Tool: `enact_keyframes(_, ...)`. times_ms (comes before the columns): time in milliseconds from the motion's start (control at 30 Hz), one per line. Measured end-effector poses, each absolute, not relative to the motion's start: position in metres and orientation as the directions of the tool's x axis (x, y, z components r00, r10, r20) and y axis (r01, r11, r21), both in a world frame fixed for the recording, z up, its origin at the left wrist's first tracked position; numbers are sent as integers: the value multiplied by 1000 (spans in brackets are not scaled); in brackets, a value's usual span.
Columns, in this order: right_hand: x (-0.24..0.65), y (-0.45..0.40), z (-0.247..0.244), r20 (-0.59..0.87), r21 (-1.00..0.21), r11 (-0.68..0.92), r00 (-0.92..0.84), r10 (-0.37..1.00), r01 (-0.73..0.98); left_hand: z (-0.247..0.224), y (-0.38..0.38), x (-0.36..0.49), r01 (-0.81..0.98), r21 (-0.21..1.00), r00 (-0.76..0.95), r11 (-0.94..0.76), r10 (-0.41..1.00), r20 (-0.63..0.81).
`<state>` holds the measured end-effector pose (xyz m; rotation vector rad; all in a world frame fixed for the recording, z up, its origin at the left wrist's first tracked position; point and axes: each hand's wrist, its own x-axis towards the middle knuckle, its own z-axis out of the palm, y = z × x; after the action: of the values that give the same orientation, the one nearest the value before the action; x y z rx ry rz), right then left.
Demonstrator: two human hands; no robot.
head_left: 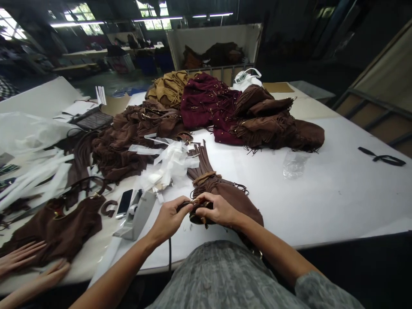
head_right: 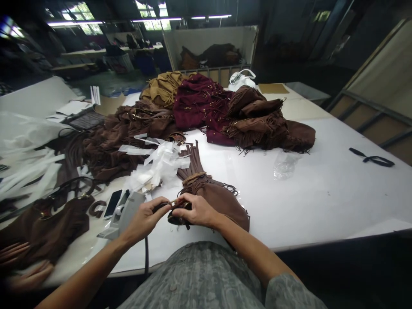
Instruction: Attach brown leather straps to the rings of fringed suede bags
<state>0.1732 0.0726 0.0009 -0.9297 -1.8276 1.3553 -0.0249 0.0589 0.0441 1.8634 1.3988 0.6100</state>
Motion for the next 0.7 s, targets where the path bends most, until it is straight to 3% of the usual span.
enact_keyframes(100, 176, 71, 0, 59, -975, 156, -487, 871, 161, 45, 64, -22, 611, 778, 232, -147, 973, 2)
enact_keyframes(167, 179, 71, 3, 80, -973, 170, -467, 881, 154, 47, 64, -18, 674, 707, 276, -216, 961, 30)
enact_keyframes(267, 186, 78, 13, 99, -946, 249, -550, 830, 206, 59, 63, -12, 822, 422, 427, -382, 904, -14)
enact_keyframes(333, 188, 83, 20, 78, -897, 326, -616, 784, 300, 71, 66, -8, 836, 201, 541, -511, 828, -147)
enact_keyframes(400, 185, 84, 24, 69, -820, 432, -685, 726, 375, 85, 74, -6, 781, 92, 611, -618, 727, -311)
enact_keyframes(467, 178, 78, 22, 110, -747, 541, -731, 674, 387, 96, 85, -8, 730, 152, 655, -666, 621, -430)
enact_keyframes(533, 170, 68, 15, 170, -745, 564, -715, 678, 357, 101, 96, -13, 693, 338, 708, -637, 515, -483)
enact_keyframes(633, 163, 49, -1, 140, -924, 313, -567, 812, 219, 96, 100, -23, 643, 582, 766, -498, 432, -476)
enact_keyframes(700, 161, 39, -12, 12, -998, 38, -462, 887, 46, 86, 93, -28, 646, 608, 759, -462, 471, -449)
